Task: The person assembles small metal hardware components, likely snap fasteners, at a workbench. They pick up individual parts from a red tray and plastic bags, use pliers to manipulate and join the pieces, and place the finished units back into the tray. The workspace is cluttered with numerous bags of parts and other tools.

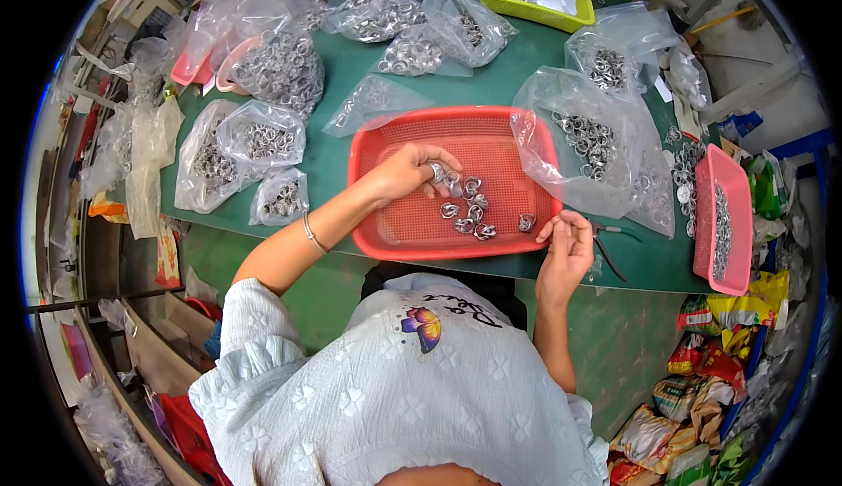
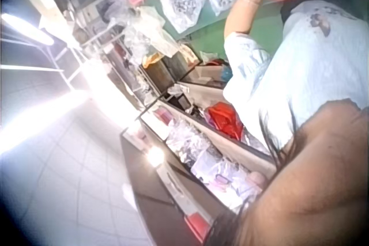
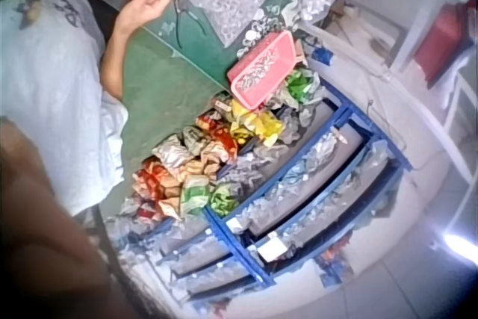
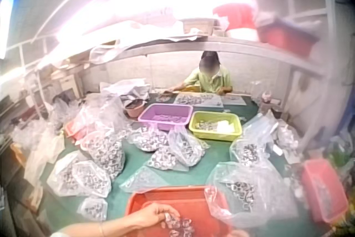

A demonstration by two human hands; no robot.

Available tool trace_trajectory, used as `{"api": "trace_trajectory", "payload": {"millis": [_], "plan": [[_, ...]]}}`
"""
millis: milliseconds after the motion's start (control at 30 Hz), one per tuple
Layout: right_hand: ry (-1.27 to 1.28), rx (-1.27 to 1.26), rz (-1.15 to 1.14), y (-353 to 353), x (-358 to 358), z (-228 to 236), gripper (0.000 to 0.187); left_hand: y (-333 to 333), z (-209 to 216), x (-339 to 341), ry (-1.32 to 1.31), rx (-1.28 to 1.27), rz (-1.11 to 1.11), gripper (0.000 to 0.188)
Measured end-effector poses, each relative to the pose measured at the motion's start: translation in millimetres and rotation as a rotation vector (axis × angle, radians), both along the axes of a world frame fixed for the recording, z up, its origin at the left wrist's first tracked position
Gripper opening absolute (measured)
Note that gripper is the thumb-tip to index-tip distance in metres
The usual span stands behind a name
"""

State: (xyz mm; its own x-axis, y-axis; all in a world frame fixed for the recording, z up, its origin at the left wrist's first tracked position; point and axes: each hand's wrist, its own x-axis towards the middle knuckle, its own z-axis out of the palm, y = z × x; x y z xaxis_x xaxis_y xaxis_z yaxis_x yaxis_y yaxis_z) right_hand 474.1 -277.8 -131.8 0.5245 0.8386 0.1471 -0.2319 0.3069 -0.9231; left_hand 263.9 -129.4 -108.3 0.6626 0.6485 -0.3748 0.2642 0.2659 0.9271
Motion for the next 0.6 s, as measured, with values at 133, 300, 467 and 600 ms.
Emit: {"api": "trace_trajectory", "payload": {"millis": [133, 300, 467, 600], "plan": [[-0.015, -0.014, -0.009, 1, -2, 2, 0.009, -4, 5, -3, -0.271, -0.322, 0.143, 0.031], [-0.113, -0.106, 0.030, 1, -4, 10, 0.009, -10, 7, -4, -0.392, -0.435, 0.158, 0.034], [-0.427, -0.119, 0.234, 8, -18, 26, 0.019, -31, 19, 4, -0.489, -0.575, 0.101, 0.033], [-0.639, -0.062, 0.270, 18, -33, 49, 0.031, -42, 29, 8, -0.521, -0.672, 0.085, 0.032]]}}
